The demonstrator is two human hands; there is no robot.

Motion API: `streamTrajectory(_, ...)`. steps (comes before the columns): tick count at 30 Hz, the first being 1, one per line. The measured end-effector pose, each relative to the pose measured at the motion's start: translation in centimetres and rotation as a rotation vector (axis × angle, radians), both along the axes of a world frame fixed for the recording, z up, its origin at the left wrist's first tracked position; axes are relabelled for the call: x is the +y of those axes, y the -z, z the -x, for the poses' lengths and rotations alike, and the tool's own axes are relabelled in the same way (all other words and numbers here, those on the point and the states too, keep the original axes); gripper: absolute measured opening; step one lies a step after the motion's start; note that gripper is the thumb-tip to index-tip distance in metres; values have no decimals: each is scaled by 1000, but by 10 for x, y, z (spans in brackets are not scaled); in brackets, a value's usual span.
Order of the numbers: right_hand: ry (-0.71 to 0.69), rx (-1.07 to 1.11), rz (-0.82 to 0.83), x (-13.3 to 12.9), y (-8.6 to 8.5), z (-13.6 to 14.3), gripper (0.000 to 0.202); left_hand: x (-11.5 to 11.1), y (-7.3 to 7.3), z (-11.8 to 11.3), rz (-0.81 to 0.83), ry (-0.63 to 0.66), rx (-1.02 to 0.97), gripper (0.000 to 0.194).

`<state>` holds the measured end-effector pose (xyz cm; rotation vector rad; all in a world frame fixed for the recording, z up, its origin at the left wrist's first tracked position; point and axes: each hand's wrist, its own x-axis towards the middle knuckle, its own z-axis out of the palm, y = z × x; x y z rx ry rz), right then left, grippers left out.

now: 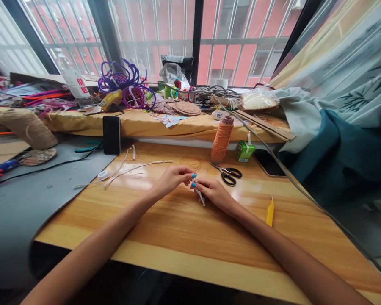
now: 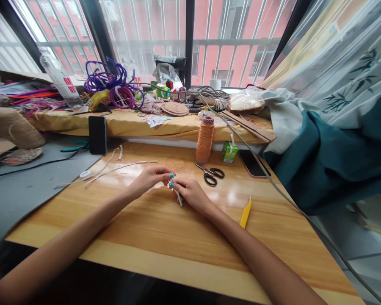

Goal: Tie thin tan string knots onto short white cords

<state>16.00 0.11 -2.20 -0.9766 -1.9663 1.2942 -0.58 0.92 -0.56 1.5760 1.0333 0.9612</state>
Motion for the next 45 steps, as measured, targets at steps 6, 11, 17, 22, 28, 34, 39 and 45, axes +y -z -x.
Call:
streamTrajectory(6,-1,47,97,1,-1,1,33,-1,-8,2,82,54,-42,26)
streamTrajectory(11,-7,7,45,0,-1,1,34,0,-5,3,2,66,-18,21)
streamTrajectory(17,29,-60,-118,-5,-5,2,35,0,-5,2,-74,-12,42,21)
streamTrajectory(22,71,-26,-117,-7,-8,2,32,0,-4,3,-98,-11,70,21)
streamTrajectory(28,99,7,-98,-8,-9,1,31,2,-2,3,-79,-39,55,25)
streamTrajectory(34,97,34,-81,-7,-9,1,30,0,-3,3,-71,-73,33,21)
streamTrajectory(39,83,45,-58,-6,-7,0,27,0,-3,3,-79,-77,48,18)
streamTrajectory(45,36,57,29,-3,-4,1,25,0,-3,2,-22,-25,-21,19)
